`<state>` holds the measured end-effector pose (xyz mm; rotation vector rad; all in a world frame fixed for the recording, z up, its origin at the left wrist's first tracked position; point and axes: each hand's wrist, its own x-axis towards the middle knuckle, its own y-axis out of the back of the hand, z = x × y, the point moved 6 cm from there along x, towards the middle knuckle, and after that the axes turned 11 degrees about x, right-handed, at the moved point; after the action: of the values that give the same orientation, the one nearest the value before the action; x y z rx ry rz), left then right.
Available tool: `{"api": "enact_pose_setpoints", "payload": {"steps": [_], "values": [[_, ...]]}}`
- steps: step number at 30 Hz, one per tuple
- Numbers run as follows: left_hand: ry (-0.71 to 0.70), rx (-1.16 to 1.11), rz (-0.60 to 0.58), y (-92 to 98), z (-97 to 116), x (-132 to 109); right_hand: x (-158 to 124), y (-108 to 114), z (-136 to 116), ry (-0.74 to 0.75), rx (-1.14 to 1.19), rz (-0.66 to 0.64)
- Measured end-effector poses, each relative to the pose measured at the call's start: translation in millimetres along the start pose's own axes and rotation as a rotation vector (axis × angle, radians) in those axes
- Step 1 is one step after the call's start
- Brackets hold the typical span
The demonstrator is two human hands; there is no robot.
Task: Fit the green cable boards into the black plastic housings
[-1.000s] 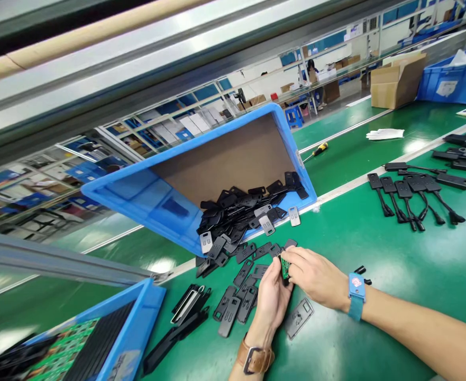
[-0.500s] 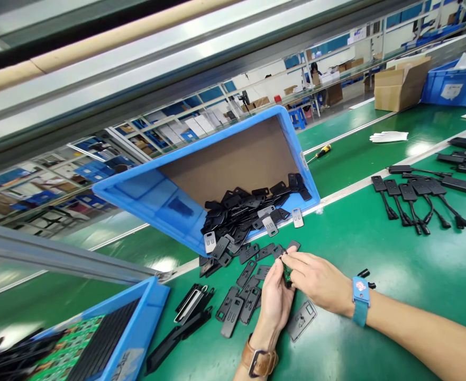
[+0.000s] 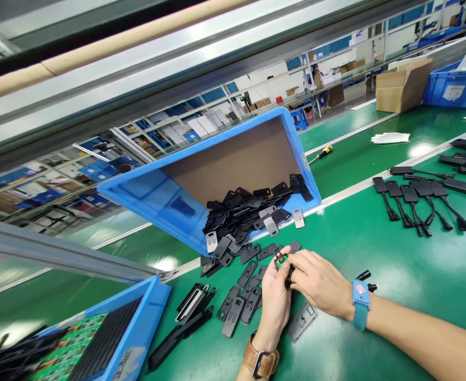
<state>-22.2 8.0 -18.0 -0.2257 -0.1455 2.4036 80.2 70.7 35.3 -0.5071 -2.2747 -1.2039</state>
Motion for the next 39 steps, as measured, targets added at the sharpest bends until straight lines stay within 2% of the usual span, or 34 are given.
{"api": "enact_pose_setpoints", "payload": {"steps": [3, 5, 10, 16, 18, 21, 29, 35, 39], "values": [[-0.018, -0.033, -0.001, -0.3, 3.9, -0.1, -2.0, -4.5, 0.6, -0.045, -0.017, -0.04], [-0.038, -0.093, -0.008, -2.0, 8.7, -1.0, -2.7, -6.1, 2.5, -0.134, 0.048, -0.052], [-0.066, -0.213, 0.053, -0.9, 16.4, -3.5, -6.0, -9.4, 14.0, -0.537, 0.351, -0.024], [-0.083, -0.304, 0.074, -3.4, 15.3, -8.3, -12.1, -29.3, 22.1, -0.736, 0.843, -0.023], [-0.082, -0.339, 0.081, -3.8, 15.8, -10.0, -12.8, -30.0, 22.7, -0.745, 0.877, 0.01], [-0.09, -0.377, 0.083, -4.3, 19.0, -11.8, -11.4, -23.7, 19.5, -0.717, 0.77, 0.059], [-0.137, -0.332, 0.088, -8.2, 23.9, -16.4, -12.1, -21.7, 20.7, -0.75, 0.629, 0.06], [-0.201, -0.232, 0.088, -9.8, 26.8, -18.1, -15.5, -33.3, 28.7, -0.835, 0.796, -0.025], [-0.161, -0.237, 0.064, -11.6, 27.3, -18.0, -8.5, -24.7, 27.0, -0.719, 0.915, 0.022]]}}
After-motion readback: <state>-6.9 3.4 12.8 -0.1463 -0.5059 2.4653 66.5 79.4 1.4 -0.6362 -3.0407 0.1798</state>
